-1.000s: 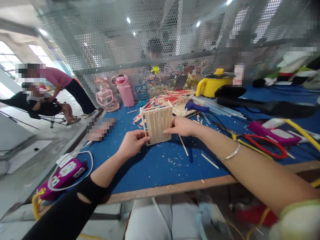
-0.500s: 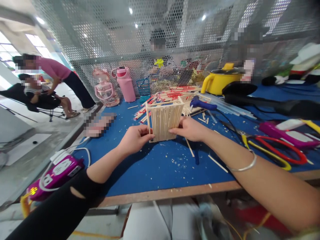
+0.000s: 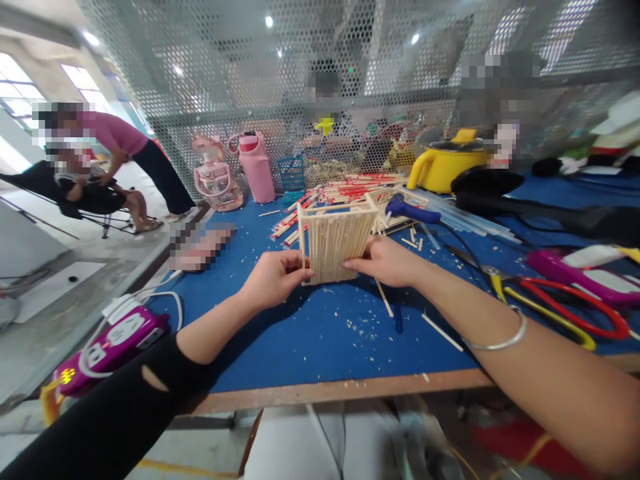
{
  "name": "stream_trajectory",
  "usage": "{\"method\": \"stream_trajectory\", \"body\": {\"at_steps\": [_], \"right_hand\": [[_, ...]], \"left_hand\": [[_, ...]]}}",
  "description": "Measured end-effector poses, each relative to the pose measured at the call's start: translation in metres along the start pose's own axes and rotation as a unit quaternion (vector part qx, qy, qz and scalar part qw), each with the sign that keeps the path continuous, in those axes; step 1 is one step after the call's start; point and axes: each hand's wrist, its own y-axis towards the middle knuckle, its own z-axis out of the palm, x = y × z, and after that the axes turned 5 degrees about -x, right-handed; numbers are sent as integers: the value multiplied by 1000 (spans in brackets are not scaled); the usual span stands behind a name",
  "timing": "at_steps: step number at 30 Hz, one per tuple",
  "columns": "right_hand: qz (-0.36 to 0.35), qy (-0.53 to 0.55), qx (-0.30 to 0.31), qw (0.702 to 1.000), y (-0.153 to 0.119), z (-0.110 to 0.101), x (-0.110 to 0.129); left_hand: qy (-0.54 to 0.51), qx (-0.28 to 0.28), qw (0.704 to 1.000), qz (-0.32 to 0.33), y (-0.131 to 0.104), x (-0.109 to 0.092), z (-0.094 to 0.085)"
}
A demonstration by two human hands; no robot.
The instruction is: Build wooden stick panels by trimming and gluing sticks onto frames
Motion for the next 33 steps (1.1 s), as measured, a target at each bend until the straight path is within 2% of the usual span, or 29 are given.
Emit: {"method": "stream_trajectory", "body": {"at_steps": [17, 24, 33], "right_hand": [[0, -28, -13, 1000, -1, 1, 0], [7, -2, -9, 1000, -1, -1, 2], [17, 3, -10, 1000, -4, -2, 7]], "left_hand": [[10, -2, 1000, 0, -1, -1, 0], [16, -7, 1000, 5, 0, -2, 1], [-31, -1, 999, -10, -2, -8, 3]]}}
